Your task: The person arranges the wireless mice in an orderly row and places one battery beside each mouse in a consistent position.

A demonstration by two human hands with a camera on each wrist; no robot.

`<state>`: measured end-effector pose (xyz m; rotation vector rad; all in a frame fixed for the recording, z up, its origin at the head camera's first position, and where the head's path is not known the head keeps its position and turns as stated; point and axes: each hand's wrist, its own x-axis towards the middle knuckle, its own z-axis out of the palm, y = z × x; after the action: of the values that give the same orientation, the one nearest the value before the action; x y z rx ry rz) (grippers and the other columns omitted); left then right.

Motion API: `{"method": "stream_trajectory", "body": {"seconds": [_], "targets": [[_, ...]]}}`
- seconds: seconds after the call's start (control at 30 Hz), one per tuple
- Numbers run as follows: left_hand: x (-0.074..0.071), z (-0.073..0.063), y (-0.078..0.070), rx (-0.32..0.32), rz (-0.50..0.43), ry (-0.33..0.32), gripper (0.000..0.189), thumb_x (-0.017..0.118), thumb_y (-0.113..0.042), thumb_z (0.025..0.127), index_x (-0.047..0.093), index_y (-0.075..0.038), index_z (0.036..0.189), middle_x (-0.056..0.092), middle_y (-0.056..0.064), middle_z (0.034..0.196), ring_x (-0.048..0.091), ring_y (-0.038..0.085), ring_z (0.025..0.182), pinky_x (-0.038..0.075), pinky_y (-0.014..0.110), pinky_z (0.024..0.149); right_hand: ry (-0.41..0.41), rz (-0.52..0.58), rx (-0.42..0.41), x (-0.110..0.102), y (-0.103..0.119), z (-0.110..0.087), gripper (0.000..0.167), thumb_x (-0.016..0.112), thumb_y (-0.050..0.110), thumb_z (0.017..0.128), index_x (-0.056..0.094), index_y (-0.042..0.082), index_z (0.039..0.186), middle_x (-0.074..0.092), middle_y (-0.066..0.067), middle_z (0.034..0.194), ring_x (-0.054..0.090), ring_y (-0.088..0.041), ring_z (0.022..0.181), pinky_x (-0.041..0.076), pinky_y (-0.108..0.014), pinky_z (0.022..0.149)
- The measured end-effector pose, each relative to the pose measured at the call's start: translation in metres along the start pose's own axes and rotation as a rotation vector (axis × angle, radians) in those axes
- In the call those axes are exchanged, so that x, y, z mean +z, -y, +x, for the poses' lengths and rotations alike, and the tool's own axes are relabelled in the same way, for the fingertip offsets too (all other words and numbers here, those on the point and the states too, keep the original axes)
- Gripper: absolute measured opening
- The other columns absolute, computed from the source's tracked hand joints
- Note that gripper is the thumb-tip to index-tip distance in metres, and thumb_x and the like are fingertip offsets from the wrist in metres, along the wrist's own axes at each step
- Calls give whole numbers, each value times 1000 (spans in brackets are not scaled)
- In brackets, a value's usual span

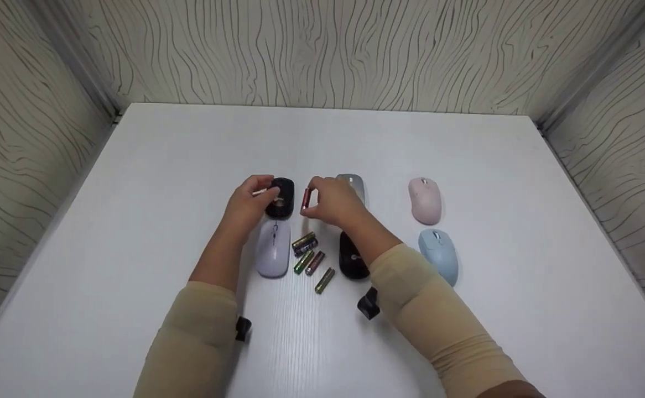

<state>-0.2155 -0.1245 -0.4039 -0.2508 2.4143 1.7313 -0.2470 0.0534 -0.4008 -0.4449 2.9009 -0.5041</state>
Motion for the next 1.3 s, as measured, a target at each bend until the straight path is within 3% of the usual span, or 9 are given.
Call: {"method": "stream_trajectory", "body": {"seconds": [0.13,0.3,0.8,1.3], "targets": [[1,4,-1,-16,19,-13,37,56,-31,89,52,-19,124,46,4,132,43,22,123,38,38,98,2,22,59,6,0,11,41,73,38,74,58,16,106,63,-2,102,49,-24,97,42,-36,83],[5,9,-2,-12,83,-15,38,58,-29,88,53,-16,123,47,5,131,44,22,122,41,37,96,3,21,104,12,0,20,37,73,34,73,58,16,102,63,-3,100,49,-24,97,43,-36,81],[10,18,-5,1,245,4,40,61,-25,86,52,-9,122,49,12,130,44,28,121,40,39,95,18,-72,95,26,0,26,29,70,32,73,58,14,92,64,-4,89,57,-27,88,47,-42,74],[14,19,1,-12,271,21,37,62,-24,86,54,-7,118,53,13,123,49,26,113,46,36,88,51,-146,112,30,-1,22,37,67,31,75,57,12,105,64,-10,99,54,-31,96,46,-46,77]]}}
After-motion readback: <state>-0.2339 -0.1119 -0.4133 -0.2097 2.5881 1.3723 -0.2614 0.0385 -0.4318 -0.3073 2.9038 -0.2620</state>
